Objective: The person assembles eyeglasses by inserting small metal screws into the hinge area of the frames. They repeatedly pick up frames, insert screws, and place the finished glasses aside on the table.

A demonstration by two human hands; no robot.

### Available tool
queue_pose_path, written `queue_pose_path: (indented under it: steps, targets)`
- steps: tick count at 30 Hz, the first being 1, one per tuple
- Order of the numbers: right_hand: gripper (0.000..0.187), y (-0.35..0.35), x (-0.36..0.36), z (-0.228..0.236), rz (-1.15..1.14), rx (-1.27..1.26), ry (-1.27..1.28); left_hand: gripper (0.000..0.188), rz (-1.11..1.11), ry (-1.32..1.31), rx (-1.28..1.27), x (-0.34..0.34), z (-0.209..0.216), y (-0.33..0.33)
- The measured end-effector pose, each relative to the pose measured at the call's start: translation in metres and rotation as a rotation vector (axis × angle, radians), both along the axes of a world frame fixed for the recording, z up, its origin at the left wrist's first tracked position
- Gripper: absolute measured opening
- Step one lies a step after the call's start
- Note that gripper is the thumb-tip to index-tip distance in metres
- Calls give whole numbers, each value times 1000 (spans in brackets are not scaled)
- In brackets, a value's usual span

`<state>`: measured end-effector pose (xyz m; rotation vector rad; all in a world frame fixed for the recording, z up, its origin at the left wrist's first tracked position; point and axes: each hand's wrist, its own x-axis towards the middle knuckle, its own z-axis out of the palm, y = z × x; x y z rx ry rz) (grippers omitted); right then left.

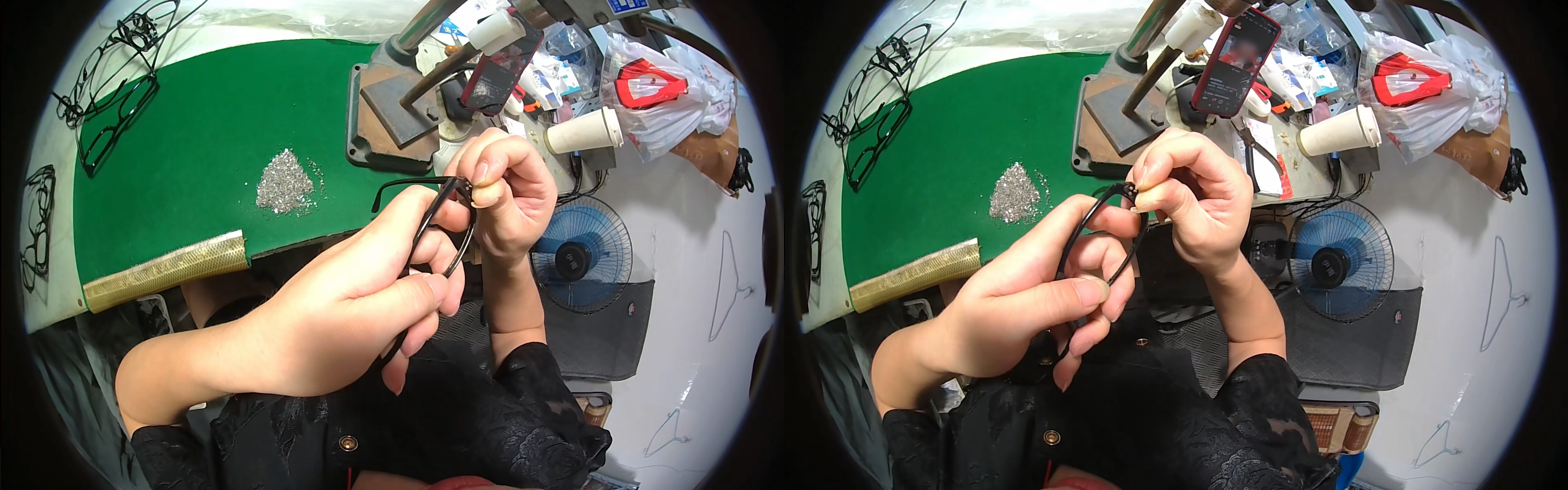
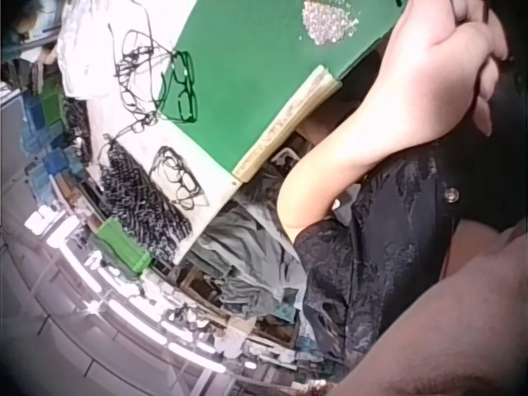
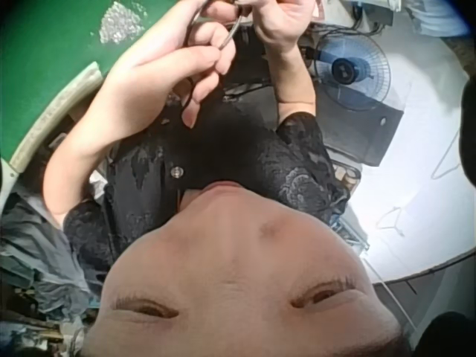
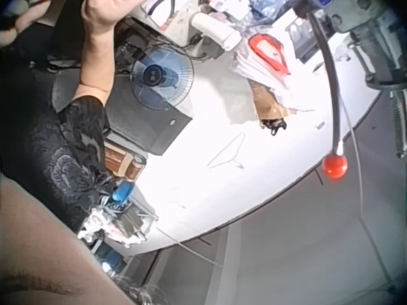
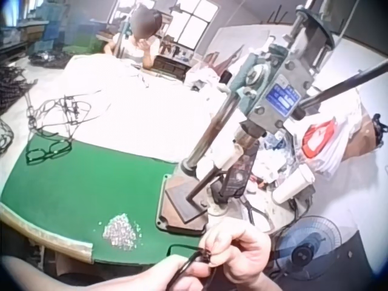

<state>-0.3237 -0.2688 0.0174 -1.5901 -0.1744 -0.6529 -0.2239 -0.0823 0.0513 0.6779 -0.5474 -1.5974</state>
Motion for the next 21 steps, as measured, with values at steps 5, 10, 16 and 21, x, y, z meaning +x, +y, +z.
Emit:
queue_pose_path:
  steps: [5,10,16,21]
  targets:
    - [9,-3,2,-3,-14,-65,-14,42,12,-49,9,0,0,-1]
    - [10,-2,4,-3,-8,-76,-21,43,26,-22,20,0,0,-1]
    - [9,0,4,-4,-25,-73,-24,43,51,-14,2,-2,0,-1]
    - [4,-5,4,-5,-11,-39,-20,44,42,-25,38,-1,3,-3]
